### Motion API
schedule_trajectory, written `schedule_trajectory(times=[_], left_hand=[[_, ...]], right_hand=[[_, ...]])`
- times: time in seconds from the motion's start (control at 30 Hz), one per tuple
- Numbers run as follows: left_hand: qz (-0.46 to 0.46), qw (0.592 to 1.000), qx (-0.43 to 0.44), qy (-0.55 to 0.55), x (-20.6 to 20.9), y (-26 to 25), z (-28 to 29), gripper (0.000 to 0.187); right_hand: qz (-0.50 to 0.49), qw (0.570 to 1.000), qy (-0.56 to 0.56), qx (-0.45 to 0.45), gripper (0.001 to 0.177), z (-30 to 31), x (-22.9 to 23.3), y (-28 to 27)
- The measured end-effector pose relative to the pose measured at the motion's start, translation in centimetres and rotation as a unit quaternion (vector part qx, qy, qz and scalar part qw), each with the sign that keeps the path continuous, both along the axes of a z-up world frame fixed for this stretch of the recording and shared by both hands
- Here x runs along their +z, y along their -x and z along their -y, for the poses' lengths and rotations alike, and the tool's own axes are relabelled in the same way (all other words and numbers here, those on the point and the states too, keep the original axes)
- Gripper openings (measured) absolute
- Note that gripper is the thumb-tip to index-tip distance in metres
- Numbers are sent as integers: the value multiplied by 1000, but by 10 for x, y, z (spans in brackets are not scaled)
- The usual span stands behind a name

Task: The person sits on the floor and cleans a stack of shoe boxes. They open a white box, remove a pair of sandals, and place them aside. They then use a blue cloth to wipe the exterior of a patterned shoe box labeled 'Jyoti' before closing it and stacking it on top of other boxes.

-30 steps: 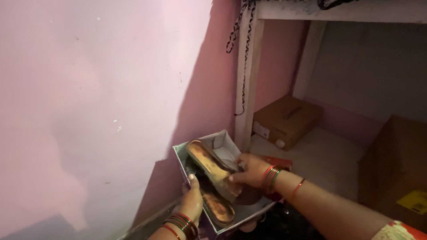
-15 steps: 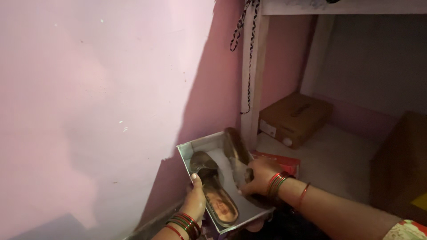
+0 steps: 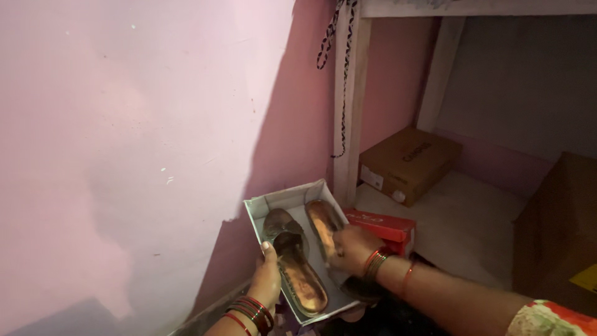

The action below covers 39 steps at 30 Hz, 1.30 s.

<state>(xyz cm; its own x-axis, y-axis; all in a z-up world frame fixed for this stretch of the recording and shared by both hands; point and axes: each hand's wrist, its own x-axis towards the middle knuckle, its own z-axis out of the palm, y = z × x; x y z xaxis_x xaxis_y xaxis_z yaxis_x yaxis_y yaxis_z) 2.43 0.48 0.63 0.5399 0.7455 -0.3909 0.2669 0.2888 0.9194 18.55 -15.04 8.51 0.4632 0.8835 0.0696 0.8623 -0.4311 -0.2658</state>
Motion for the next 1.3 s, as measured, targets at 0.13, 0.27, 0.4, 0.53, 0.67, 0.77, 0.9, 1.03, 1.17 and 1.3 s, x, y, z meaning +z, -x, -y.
schedule_trajectory(times=[0.13,0.27,0.4,0.53,0.67,0.77,0.9,1.03,1.17,1.3], left_hand=[[-13,1000,-9,0,-3,-3,-4,93],[36,999,-12,2,-17,-2,-11,95],[32,999,-12,-4,-13,3,-20,95],[26,997,-45,61,1,8,-22,94],[22,996,-48,68,5,13,-25,95],[22,996,-46,70,3,14,-29,97],[-24,998,-45,30,1,11,-32,100],[-38,998,-25,34,1,10,-33,95],[11,1000,-16,11,-13,7,-35,92],[37,999,-6,-11,-24,5,-38,91]], right_hand=[[-26,994,-104,5,30,-5,1,9],[-15,989,-144,26,28,-10,-5,16],[-22,988,-148,44,26,-18,-8,9],[-61,973,-217,50,37,-14,6,-5],[-36,970,-232,57,35,-11,15,-1],[24,990,-136,39,31,-16,5,15],[60,998,20,5,30,-26,-2,27],[100,994,43,-3,34,-35,-10,23],[-23,998,43,42,47,-37,-25,7],[-111,991,-49,52,55,-37,-24,-11]])
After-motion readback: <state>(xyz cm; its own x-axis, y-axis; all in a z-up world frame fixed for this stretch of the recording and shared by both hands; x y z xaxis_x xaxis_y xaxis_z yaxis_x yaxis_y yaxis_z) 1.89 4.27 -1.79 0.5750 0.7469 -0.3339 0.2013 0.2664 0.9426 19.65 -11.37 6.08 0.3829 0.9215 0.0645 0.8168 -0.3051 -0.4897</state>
